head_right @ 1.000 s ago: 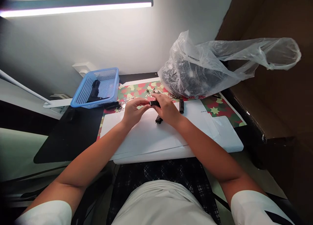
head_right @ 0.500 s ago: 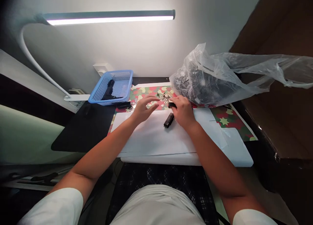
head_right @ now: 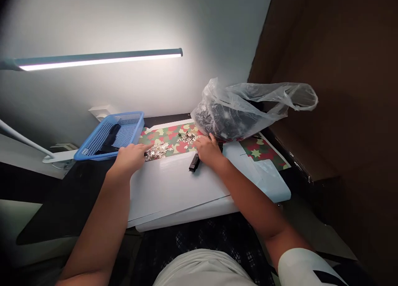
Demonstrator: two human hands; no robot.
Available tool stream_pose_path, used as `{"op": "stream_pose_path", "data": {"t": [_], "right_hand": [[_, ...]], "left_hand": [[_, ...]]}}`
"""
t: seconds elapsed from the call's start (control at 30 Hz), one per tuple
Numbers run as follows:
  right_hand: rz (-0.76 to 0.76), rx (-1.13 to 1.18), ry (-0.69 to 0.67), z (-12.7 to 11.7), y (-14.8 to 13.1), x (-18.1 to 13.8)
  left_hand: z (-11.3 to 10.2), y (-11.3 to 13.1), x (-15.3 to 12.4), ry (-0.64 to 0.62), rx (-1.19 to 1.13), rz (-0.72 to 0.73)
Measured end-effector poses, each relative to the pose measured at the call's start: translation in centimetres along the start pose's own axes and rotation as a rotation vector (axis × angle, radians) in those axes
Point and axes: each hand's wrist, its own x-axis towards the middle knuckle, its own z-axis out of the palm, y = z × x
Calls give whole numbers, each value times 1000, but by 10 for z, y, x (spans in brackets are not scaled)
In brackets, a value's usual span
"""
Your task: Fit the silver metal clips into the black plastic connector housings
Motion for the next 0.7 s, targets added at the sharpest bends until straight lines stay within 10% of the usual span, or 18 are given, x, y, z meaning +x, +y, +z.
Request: {"op": "stream_pose_path", "data": {"t": [0.33,0.7], "right_hand": [[-25,-161,-208,-32,-20,17],[-14,-147,-258,2,-15,63]], "left_hand": [[-1,-16,-3,-33,-52,-197],[15,-4,7,213,-530,-59]]}}
